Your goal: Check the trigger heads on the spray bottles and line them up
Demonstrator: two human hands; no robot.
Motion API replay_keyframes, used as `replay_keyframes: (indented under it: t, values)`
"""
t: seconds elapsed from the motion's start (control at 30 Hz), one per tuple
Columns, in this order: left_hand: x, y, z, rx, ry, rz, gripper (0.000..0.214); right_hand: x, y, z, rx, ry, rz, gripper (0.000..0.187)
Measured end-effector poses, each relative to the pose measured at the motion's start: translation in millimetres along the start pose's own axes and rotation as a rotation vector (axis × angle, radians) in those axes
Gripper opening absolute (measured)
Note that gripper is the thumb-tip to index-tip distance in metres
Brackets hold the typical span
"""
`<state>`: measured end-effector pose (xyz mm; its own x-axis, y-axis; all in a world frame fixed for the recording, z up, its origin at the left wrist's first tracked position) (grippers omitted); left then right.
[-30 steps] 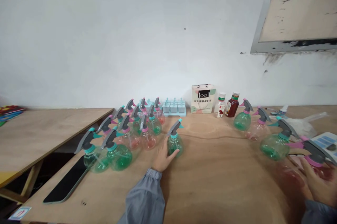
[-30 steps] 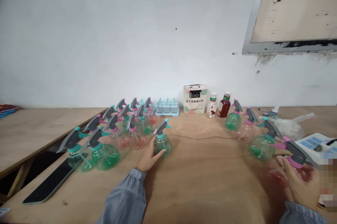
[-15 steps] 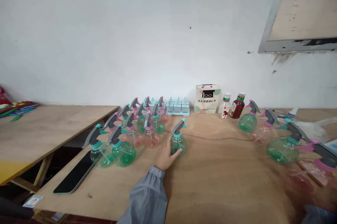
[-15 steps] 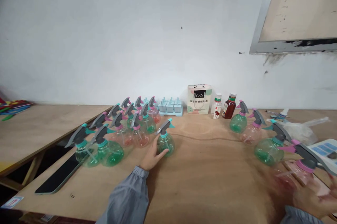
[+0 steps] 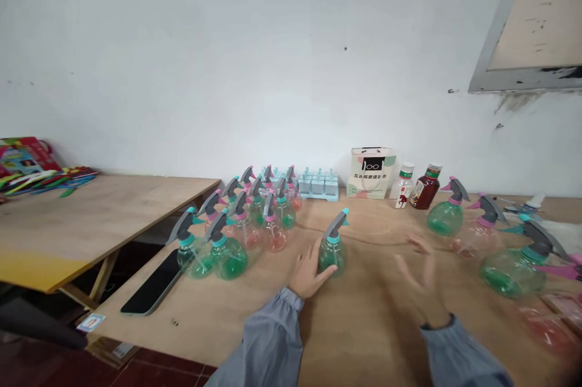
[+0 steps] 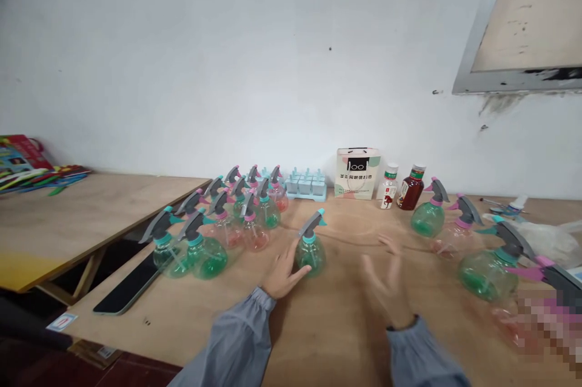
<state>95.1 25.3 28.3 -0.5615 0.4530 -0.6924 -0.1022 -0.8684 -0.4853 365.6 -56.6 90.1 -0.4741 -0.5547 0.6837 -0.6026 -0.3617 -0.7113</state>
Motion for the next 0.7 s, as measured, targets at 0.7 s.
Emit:
replay_keyframes:
  t: [0.7]
  values:
    - [53.7,-29.6,122.6,-0.932,-0.114,0.008,0.089,-0.3,-31.6,-42.1,-0.315,-0.333,-0.244,0.055]
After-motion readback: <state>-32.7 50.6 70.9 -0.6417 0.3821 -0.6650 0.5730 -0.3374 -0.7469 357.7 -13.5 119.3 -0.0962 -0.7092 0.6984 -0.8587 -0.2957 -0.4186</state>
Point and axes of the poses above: each hand's wrist, its own y-axis away from the middle knuckle, its own z-axis out of the back of the hand, x = y × z, the point moved 6 cm from there along -y, towards the middle knuckle, and after that the axes turned 15 degrees about -x, right-handed, at the moved point
